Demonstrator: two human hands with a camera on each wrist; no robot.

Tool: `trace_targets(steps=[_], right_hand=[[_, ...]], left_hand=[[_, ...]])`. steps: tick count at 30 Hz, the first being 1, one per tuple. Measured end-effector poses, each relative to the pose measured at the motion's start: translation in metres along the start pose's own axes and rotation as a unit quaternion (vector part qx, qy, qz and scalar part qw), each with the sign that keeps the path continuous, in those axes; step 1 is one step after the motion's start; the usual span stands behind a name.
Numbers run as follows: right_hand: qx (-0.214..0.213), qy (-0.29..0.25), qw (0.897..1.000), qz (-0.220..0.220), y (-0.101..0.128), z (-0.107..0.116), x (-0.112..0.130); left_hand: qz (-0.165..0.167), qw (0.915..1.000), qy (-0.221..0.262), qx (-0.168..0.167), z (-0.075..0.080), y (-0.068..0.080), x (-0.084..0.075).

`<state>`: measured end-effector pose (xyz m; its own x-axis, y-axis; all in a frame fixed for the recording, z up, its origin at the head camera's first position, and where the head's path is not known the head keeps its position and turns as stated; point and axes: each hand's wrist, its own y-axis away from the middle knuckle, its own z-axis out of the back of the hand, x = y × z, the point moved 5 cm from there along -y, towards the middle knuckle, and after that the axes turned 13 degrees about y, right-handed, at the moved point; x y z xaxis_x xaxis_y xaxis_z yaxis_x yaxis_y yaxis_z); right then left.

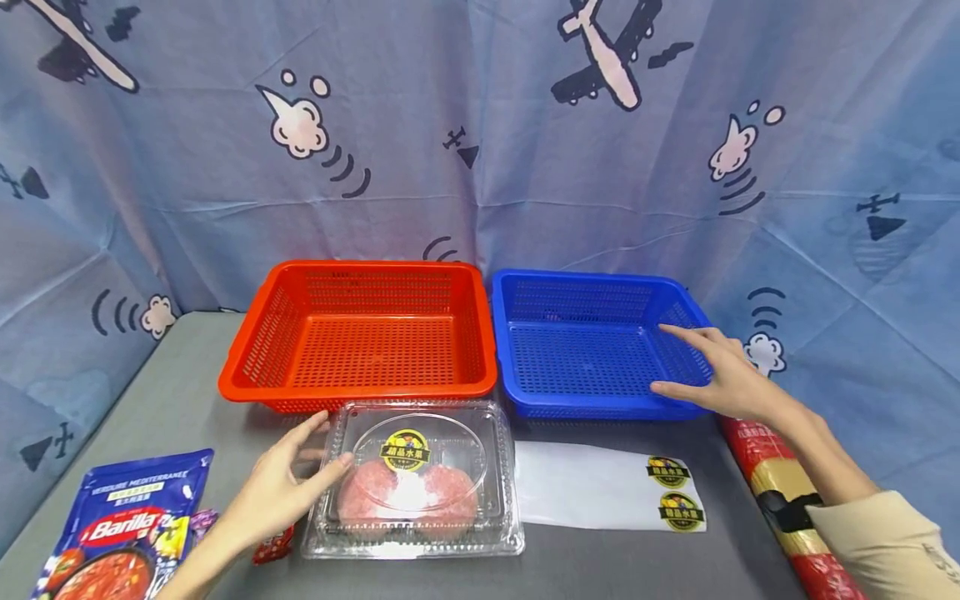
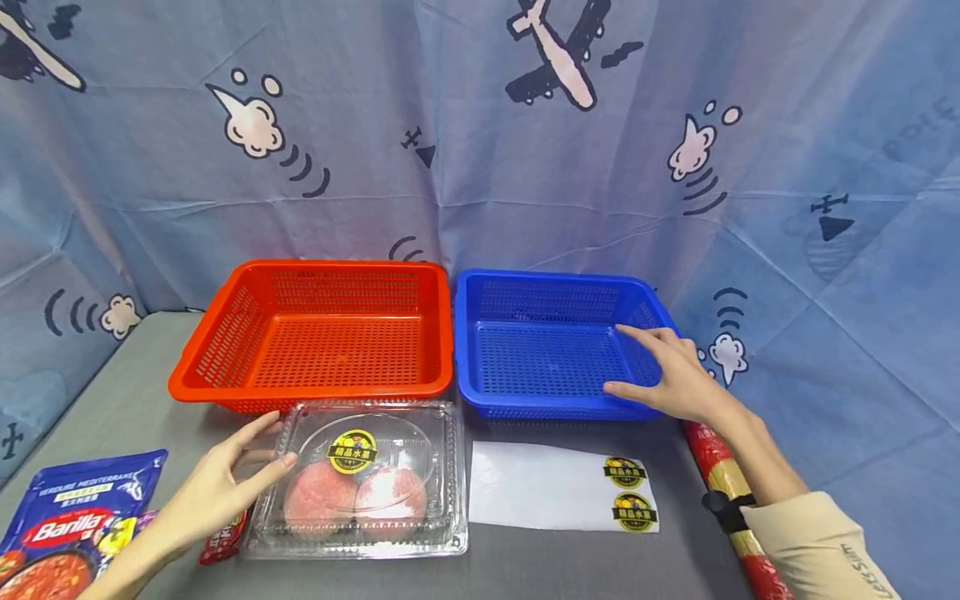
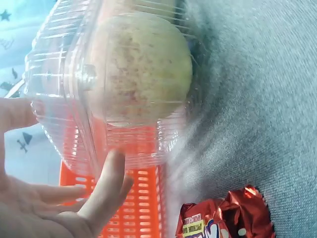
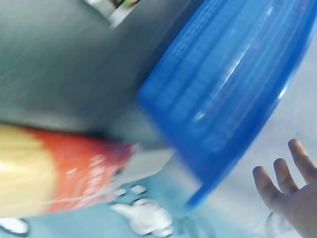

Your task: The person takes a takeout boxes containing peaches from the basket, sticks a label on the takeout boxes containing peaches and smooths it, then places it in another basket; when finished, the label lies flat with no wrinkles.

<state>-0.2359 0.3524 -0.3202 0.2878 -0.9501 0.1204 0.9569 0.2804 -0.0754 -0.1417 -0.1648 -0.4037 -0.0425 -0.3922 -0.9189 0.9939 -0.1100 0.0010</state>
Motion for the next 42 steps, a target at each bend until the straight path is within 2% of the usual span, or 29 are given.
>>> trace_targets(steps=[3,6,7,10,14,16,23,27,30,38,42], right_hand=[[0.024,0.010,0.999,-0.036,0.006,-0.004,-0.029],[0.057,0.010,0.996,-0.068,0.012,-0.010,-0.049],[0.070,0.009,0.994,-0.079,0.014,-0.012,-0.054],[0.104,-0.004,0.989,-0.105,0.018,-0.017,-0.065],[0.131,-0.032,0.984,-0.119,0.022,-0.020,-0.073],[0.142,-0.042,0.981,-0.125,0.023,-0.020,-0.076],[0.201,-0.070,0.967,-0.140,0.023,-0.025,-0.077],[0.217,-0.097,0.960,-0.148,0.024,-0.027,-0.077],[0.225,-0.107,0.956,-0.155,0.025,-0.028,-0.078],[0.228,-0.090,0.957,-0.157,0.023,-0.026,-0.078],[0.231,-0.088,0.956,-0.160,0.023,-0.026,-0.078]], left_hand=[[0.066,0.9972,-0.006,0.035,-0.001,-0.003,0.007],[0.096,0.9935,-0.006,0.061,-0.002,-0.004,0.011],[0.100,0.9927,0.002,0.068,-0.003,-0.005,0.012],[0.115,0.9872,0.065,0.089,-0.006,-0.004,0.015],[0.141,0.9702,0.161,0.113,-0.011,-0.003,0.019],[0.151,0.9656,0.176,0.118,-0.012,-0.003,0.021],[0.185,0.9612,0.172,0.112,-0.009,-0.001,0.024],[0.194,0.9583,0.179,0.110,-0.008,0.001,0.024],[0.189,0.9579,0.184,0.114,-0.008,0.000,0.024],[0.162,0.9452,0.248,0.138,-0.012,0.001,0.023],[0.155,0.9430,0.258,0.142,-0.014,0.005,0.022]])
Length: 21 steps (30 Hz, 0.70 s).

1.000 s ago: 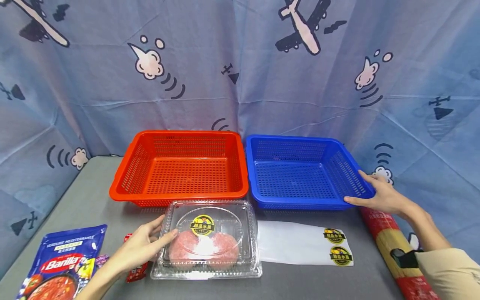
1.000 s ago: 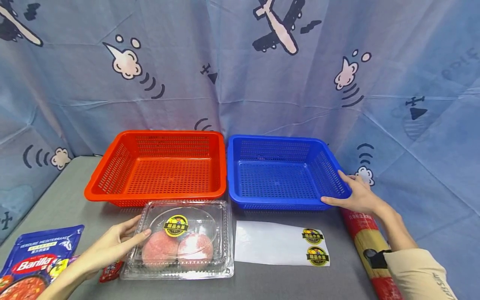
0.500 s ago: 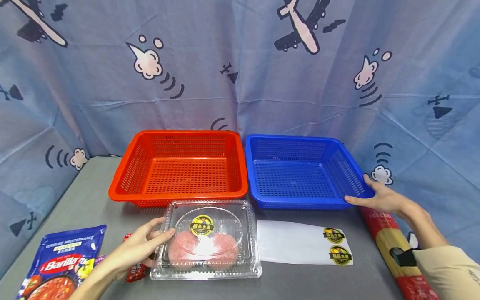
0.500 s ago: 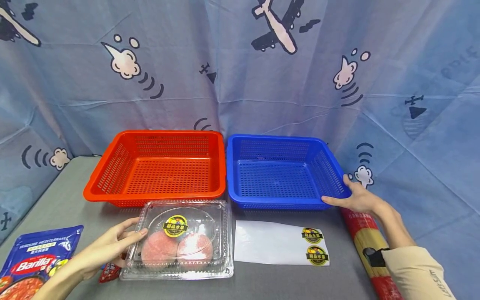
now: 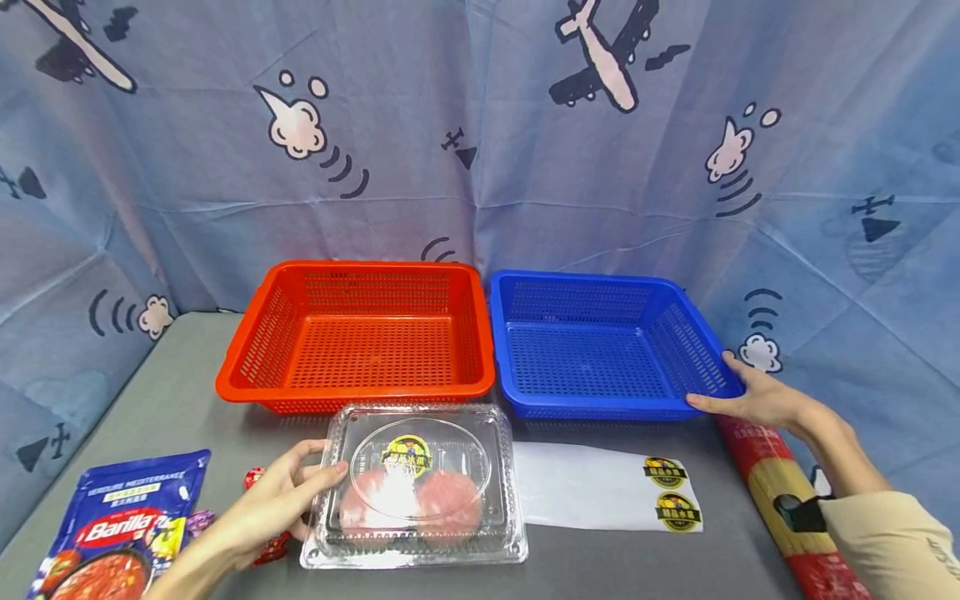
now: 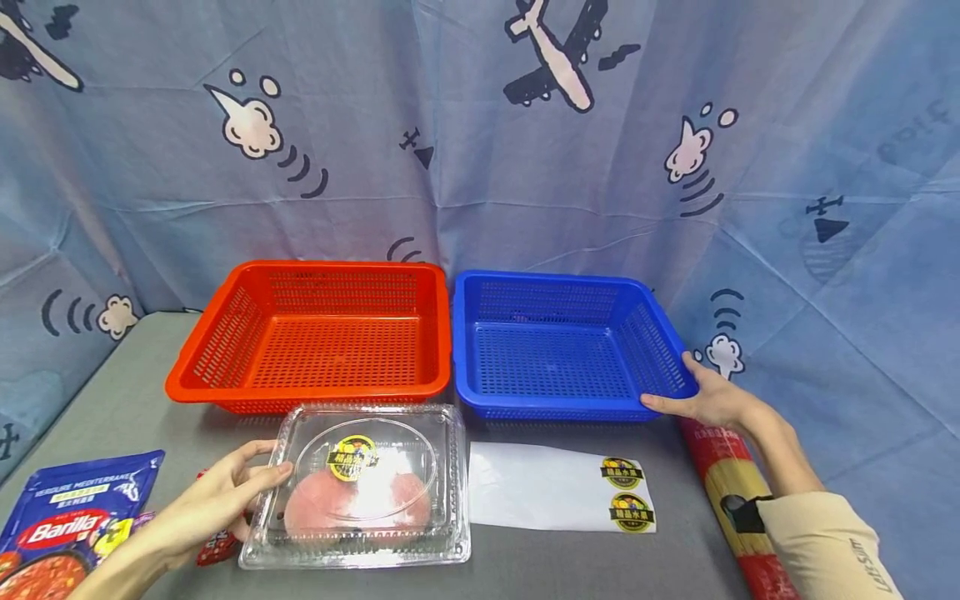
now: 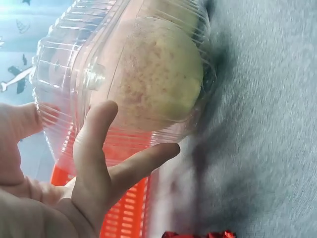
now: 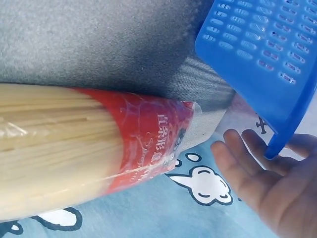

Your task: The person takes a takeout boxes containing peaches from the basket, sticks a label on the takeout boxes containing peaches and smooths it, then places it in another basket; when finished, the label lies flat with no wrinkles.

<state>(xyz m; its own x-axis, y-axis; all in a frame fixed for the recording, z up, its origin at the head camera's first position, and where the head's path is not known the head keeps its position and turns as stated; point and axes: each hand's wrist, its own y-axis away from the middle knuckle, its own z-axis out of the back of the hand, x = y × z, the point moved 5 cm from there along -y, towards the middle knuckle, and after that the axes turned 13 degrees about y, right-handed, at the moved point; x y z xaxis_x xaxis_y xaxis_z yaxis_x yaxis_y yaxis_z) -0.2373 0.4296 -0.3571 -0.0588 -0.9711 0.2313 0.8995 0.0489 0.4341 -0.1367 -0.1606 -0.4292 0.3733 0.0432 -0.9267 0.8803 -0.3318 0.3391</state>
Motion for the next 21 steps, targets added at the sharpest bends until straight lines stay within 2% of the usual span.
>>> trace_targets(steps=[5,11,16,21], right_hand=[[-0.006,0.004,1.000,0.006,0.000,0.000,0.000],[-0.008,-0.004,1.000,0.013,0.001,-0.002,0.000],[-0.011,-0.013,1.000,0.017,0.001,-0.001,0.001],[-0.008,-0.019,1.000,0.021,0.001,-0.001,0.002]], left_hand=[[-0.002,0.9999,0.010,0.006,-0.012,0.005,0.000],[-0.023,0.9994,0.021,0.019,-0.033,0.011,-0.008],[-0.041,0.9983,0.030,0.030,-0.054,0.013,-0.022],[-0.058,0.9964,0.051,0.033,-0.071,0.005,-0.044]])
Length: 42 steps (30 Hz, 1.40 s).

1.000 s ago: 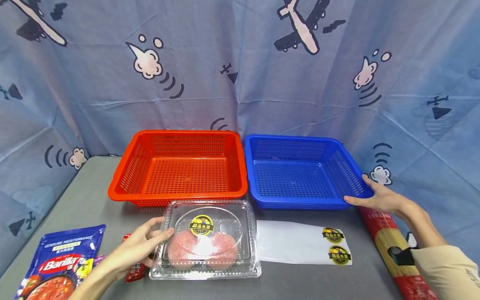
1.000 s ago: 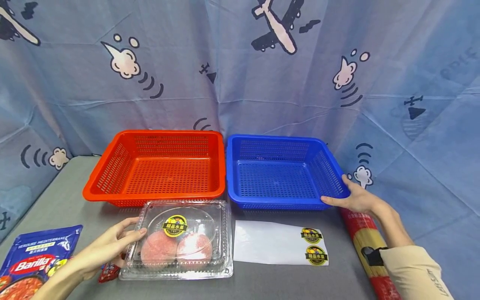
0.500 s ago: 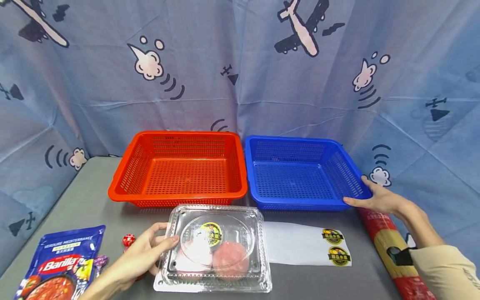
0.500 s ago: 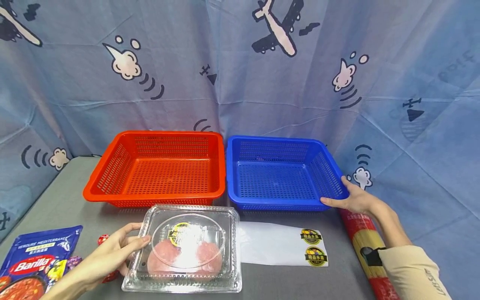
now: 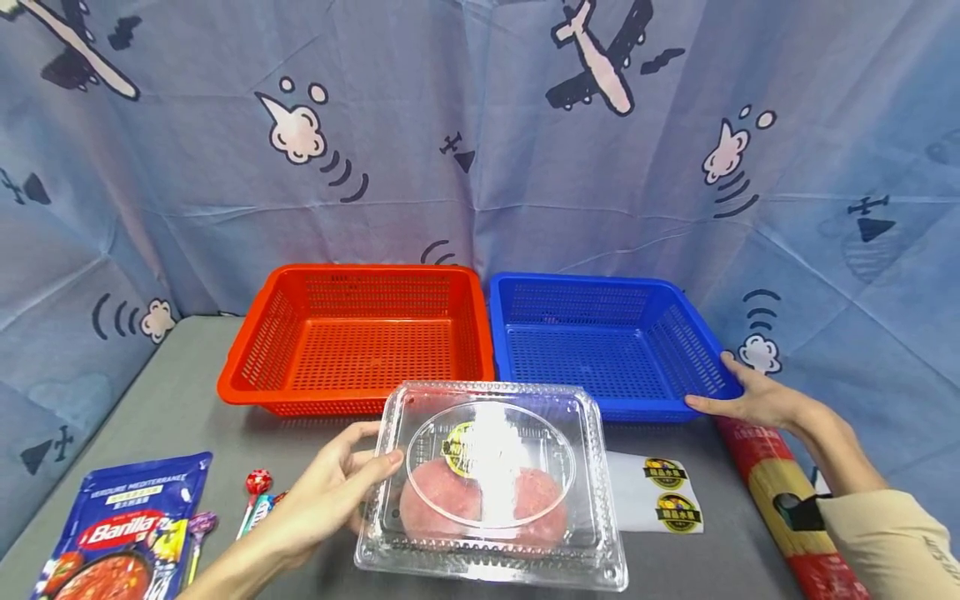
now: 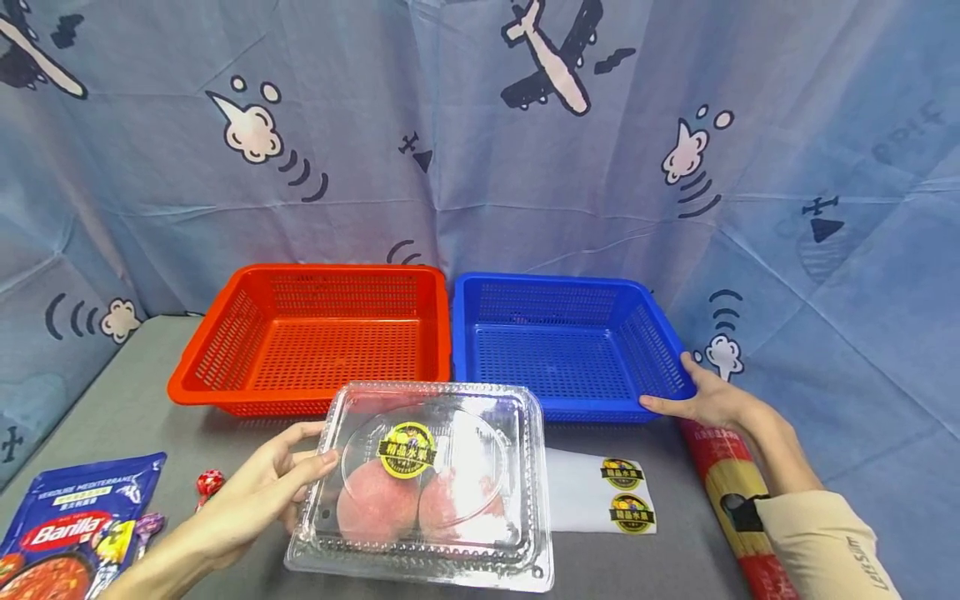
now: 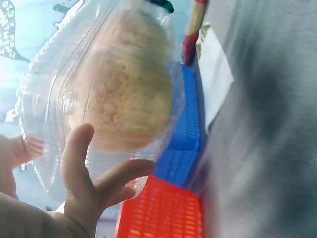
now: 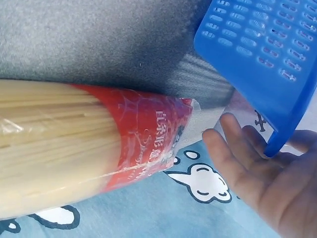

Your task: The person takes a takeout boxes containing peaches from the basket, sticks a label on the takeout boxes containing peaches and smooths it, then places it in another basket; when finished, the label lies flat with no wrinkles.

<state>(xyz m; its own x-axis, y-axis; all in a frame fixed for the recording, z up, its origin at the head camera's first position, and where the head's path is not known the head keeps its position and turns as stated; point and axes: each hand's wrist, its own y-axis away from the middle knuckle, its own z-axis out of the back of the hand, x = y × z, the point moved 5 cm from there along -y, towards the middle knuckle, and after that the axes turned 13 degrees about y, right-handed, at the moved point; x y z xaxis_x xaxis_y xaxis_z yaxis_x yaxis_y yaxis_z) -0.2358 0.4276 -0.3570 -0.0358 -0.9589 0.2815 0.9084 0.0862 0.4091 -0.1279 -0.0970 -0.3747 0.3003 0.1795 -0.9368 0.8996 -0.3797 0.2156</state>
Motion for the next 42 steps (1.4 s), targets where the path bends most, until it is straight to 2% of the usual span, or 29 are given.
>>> trace_targets(steps=[9,15,20,28,35,42], right_hand=[[0.008,0.024,1.000,-0.005,0.001,-0.001,-0.004],[0.011,0.020,1.000,-0.008,0.001,-0.002,-0.005],[0.026,0.008,1.000,-0.015,0.004,-0.002,-0.008],[0.017,0.012,1.000,-0.006,0.004,-0.001,-0.004],[0.029,0.009,1.000,-0.007,0.001,0.000,0.001],[0.031,-0.015,0.999,-0.004,0.004,-0.001,0.000]], left_hand=[[-0.013,0.9995,0.011,-0.025,-0.021,-0.042,-0.029],[-0.021,0.9986,0.024,-0.042,-0.039,-0.077,-0.035],[-0.032,0.9977,0.035,-0.049,-0.060,-0.107,-0.039],[-0.047,0.9954,0.057,-0.061,-0.088,-0.152,-0.047],[-0.067,0.9936,0.031,-0.085,-0.104,-0.181,-0.048],[-0.072,0.9909,-0.018,-0.112,-0.123,-0.201,-0.038]])
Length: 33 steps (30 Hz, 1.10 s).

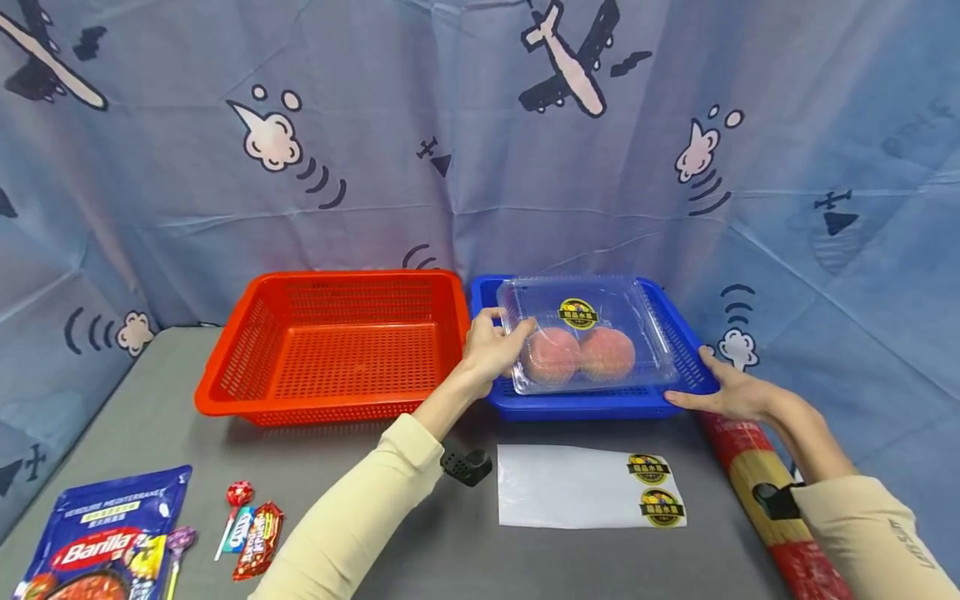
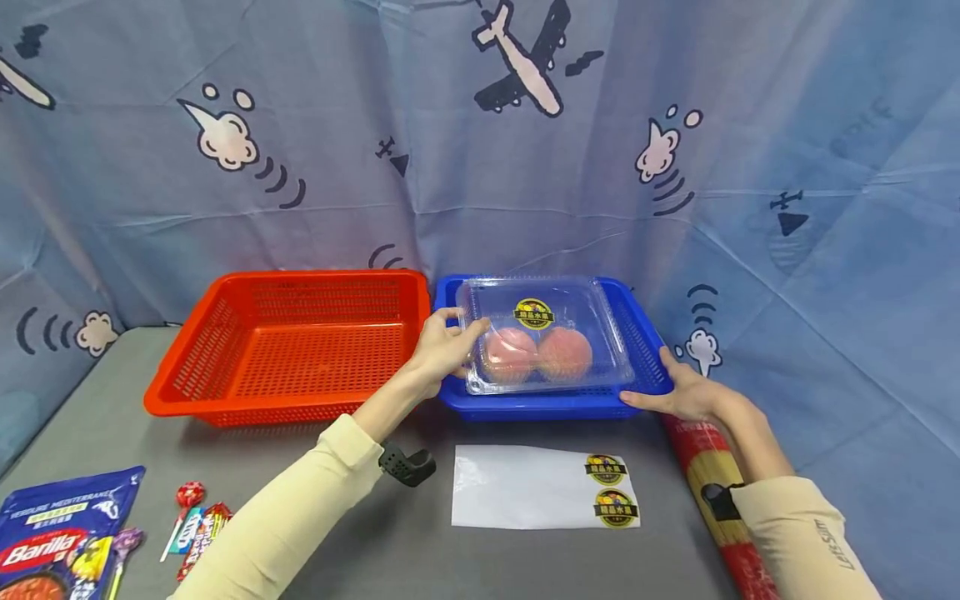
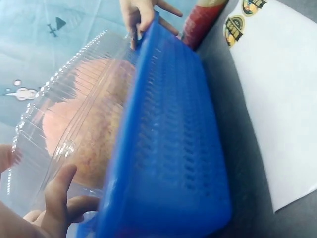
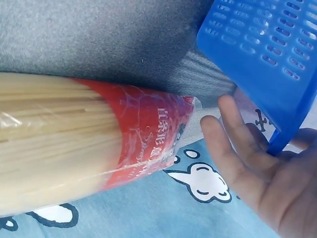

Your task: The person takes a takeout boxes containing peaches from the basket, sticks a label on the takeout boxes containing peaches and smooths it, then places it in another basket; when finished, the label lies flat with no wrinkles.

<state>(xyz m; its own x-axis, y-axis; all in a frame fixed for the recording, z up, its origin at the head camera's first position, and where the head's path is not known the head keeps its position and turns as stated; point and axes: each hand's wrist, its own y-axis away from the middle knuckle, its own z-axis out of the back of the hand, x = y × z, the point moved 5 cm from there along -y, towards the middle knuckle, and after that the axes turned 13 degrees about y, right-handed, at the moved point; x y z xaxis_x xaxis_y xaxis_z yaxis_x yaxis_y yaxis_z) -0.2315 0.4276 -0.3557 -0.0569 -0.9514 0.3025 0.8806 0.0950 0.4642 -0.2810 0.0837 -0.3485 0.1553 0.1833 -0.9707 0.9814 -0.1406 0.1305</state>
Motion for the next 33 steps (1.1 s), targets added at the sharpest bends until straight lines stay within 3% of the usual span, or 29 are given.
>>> trace_targets(steps=[6,11,15,19,22,25,26,29,33], right_hand=[[-0.001,0.008,1.000,-0.002,-0.001,-0.001,0.002],[-0.001,0.005,1.000,0.000,0.000,-0.001,0.002],[-0.006,0.003,1.000,0.003,-0.001,0.000,0.003],[-0.006,0.009,1.000,0.003,0.000,0.000,0.003],[-0.006,0.012,1.000,0.005,0.000,0.000,0.002],[-0.012,0.009,1.000,0.009,0.001,0.000,0.002],[-0.015,0.007,1.000,0.012,0.000,0.000,0.002],[-0.019,0.003,1.000,0.014,0.000,0.000,0.002],[-0.016,0.005,1.000,0.008,0.000,-0.001,-0.001]], left_hand=[[0.004,0.9953,-0.090,-0.036,-0.006,-0.008,0.008],[-0.025,0.9802,-0.191,-0.046,-0.008,-0.008,0.004],[-0.060,0.9594,-0.274,-0.029,-0.009,-0.007,-0.001],[-0.055,0.9532,-0.297,0.008,-0.013,-0.005,-0.002],[-0.052,0.9430,-0.324,0.055,-0.020,-0.002,0.000],[-0.072,0.9209,-0.372,0.090,-0.026,0.000,0.002],[-0.085,0.9129,-0.388,0.095,-0.028,0.001,0.003],[-0.107,0.8997,-0.412,0.098,-0.031,0.002,0.006],[-0.117,0.8934,-0.421,0.106,-0.033,0.004,0.009]])
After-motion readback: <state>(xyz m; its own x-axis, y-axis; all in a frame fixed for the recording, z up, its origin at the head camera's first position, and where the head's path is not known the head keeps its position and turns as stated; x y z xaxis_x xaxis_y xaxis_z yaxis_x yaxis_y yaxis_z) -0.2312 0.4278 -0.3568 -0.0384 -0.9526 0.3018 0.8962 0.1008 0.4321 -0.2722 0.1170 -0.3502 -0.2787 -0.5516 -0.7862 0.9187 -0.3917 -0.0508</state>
